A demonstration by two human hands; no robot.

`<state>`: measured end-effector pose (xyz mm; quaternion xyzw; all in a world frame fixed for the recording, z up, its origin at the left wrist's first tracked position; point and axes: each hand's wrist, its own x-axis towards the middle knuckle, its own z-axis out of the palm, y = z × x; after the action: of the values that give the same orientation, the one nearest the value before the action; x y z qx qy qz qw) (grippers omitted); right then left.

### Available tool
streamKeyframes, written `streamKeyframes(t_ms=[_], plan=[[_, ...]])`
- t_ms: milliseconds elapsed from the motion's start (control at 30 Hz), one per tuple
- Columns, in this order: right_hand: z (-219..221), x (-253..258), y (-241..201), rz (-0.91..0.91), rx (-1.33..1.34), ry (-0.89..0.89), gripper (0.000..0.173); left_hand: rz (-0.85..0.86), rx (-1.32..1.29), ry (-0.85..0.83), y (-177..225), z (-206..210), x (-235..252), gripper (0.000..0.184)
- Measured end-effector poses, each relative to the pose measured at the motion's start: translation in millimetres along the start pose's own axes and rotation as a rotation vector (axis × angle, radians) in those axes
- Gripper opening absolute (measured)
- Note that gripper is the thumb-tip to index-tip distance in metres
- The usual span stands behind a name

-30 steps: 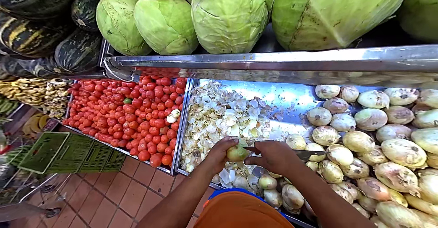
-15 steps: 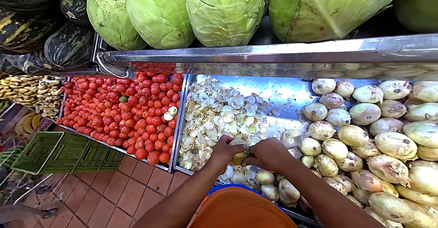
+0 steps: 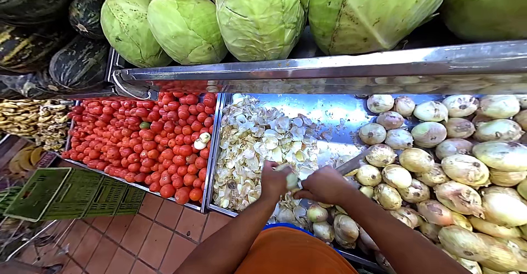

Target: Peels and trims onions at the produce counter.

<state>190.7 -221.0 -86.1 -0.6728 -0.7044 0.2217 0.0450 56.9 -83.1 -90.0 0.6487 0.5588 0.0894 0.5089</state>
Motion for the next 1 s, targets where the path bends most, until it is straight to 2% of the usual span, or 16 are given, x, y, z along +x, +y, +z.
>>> streamKeyframes(t_ms=[67,167,200,400,600,700,833,900,1000], plan=[[8,-7,-18,-0.021,0.066,-0.059,0.076,-0.1,-0.121,0.022,-1,-9,28,0.062],[1,-8,-9,0.184,0.219,-0.064,0.05,-0.191,-0.365,-0.173,24,-28,37,0.062],[-5,-9,-1,0.238,0.251,-0.043,0.049,-0.187,-0.404,-0.227,31,-32,30,0.059],[-36,-17,12,0.272,0.292,0.166,0.063,-0.059,-0.309,-0.426,46,-33,-6,0.039],[-44,-8,6,0.252,0.206,0.104,0.071,-0.038,-0.232,-0.537,49,-35,-15,0.034],[-40,-7,-1,0.185,0.158,0.083,0.075,-0.12,-0.213,-0.51,49,-33,-18,0.038],[-27,-2,-2,0.161,0.079,0.164,0.079,-0.247,-0.266,-0.418,43,-22,-13,0.048],[-22,-2,-1,0.156,0.051,0.199,0.077,-0.306,-0.345,-0.339,40,-16,-9,0.047],[-11,-7,-15,0.009,0.061,0.195,0.075,-0.384,-0.536,-0.185,37,-15,8,0.047]])
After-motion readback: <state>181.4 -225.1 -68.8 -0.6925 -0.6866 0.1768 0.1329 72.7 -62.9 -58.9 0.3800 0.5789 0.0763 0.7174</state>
